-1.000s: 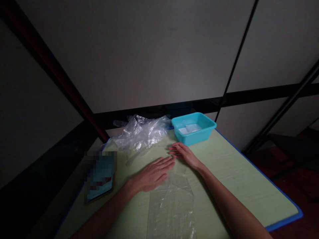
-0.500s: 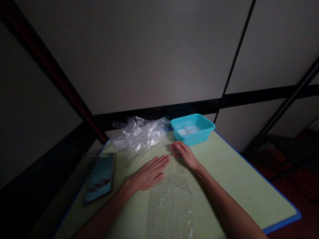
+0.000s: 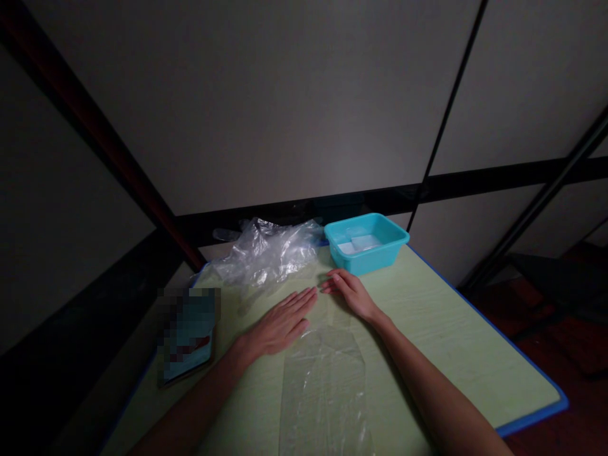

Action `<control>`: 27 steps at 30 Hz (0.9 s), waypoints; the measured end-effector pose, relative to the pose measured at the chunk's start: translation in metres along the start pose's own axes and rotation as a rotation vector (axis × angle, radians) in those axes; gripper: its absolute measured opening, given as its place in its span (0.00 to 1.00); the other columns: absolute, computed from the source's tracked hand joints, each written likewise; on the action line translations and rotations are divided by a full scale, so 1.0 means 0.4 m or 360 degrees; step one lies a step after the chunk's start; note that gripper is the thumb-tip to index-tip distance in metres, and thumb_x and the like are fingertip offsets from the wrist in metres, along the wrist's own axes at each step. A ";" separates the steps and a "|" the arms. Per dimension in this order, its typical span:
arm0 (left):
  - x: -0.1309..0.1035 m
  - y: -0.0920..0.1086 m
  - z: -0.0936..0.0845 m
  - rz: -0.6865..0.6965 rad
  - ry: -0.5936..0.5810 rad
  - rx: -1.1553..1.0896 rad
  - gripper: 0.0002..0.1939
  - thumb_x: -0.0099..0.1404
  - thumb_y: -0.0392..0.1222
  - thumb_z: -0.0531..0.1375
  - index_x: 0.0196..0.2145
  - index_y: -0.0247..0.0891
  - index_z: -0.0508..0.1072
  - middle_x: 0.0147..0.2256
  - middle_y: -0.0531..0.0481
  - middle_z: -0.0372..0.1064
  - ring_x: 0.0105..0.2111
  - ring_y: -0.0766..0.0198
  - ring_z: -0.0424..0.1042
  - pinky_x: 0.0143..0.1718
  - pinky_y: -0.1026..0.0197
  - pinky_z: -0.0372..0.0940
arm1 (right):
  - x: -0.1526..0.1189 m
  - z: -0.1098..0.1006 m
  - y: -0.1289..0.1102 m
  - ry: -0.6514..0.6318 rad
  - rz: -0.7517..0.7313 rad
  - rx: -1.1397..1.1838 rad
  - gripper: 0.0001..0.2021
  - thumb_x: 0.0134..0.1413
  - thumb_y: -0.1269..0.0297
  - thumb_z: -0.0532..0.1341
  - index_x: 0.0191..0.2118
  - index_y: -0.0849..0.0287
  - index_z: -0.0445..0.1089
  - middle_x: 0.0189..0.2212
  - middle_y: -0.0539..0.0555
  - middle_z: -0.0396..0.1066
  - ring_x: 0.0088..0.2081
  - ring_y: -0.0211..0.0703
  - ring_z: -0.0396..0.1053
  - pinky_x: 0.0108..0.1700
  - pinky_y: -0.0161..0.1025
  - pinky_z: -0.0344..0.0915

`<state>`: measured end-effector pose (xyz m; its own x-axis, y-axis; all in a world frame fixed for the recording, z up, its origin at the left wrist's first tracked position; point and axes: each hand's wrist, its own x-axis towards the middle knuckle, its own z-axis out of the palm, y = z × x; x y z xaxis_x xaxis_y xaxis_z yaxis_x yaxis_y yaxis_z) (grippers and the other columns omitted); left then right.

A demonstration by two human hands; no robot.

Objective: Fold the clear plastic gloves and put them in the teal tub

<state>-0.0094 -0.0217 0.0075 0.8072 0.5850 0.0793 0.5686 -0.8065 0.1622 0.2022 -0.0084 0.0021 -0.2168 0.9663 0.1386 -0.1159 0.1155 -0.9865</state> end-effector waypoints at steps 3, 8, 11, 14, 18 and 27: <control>0.000 -0.001 0.001 -0.0083 0.0049 0.0021 0.26 0.64 0.41 0.44 0.58 0.32 0.45 0.60 0.44 0.37 0.59 0.63 0.35 0.57 0.57 0.33 | 0.001 0.000 0.004 0.0013 -0.0033 -0.0011 0.17 0.48 0.49 0.56 0.35 0.58 0.64 0.29 0.52 0.70 0.32 0.42 0.69 0.41 0.43 0.63; 0.004 -0.010 0.014 -0.0231 0.0159 -0.0208 0.27 0.62 0.40 0.47 0.58 0.32 0.46 0.60 0.44 0.39 0.59 0.62 0.37 0.58 0.55 0.34 | 0.001 0.003 0.007 0.0004 -0.0032 -0.0026 0.16 0.47 0.49 0.57 0.31 0.59 0.64 0.27 0.52 0.70 0.30 0.41 0.68 0.38 0.41 0.63; 0.009 -0.003 0.011 -0.0302 0.0427 -0.0779 0.25 0.63 0.41 0.47 0.57 0.34 0.51 0.59 0.45 0.42 0.59 0.61 0.40 0.58 0.57 0.34 | -0.001 0.006 -0.005 0.0029 -0.0046 -0.0011 0.16 0.47 0.48 0.57 0.31 0.59 0.64 0.27 0.52 0.70 0.30 0.41 0.67 0.38 0.40 0.62; 0.005 0.021 -0.008 -0.0326 0.0600 -0.1646 0.23 0.64 0.47 0.45 0.53 0.33 0.59 0.56 0.45 0.53 0.56 0.55 0.49 0.57 0.55 0.41 | -0.015 0.016 -0.029 -0.0012 -0.0030 0.0024 0.18 0.50 0.47 0.54 0.29 0.59 0.64 0.24 0.50 0.69 0.28 0.38 0.66 0.35 0.38 0.63; -0.023 0.059 -0.030 -0.0186 0.0229 -0.2643 0.29 0.65 0.54 0.39 0.47 0.29 0.66 0.48 0.38 0.63 0.50 0.51 0.60 0.52 0.50 0.50 | -0.065 0.034 -0.052 -0.0280 0.0084 0.0031 0.24 0.53 0.46 0.49 0.19 0.61 0.62 0.13 0.48 0.63 0.18 0.34 0.60 0.29 0.37 0.62; -0.053 0.089 0.033 -0.0264 -0.0188 -0.3283 0.29 0.62 0.57 0.45 0.44 0.27 0.68 0.43 0.36 0.67 0.45 0.53 0.65 0.49 0.52 0.51 | -0.154 0.017 -0.012 -0.0478 0.0204 -0.0120 0.27 0.54 0.47 0.48 0.12 0.60 0.58 0.08 0.45 0.54 0.15 0.31 0.51 0.21 0.32 0.50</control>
<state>-0.0041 -0.0638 -0.0014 0.8302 0.5509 -0.0850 -0.2838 0.5489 0.7862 0.2094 -0.0701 -0.0009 -0.5022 0.8645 0.0210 0.0007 0.0247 -0.9997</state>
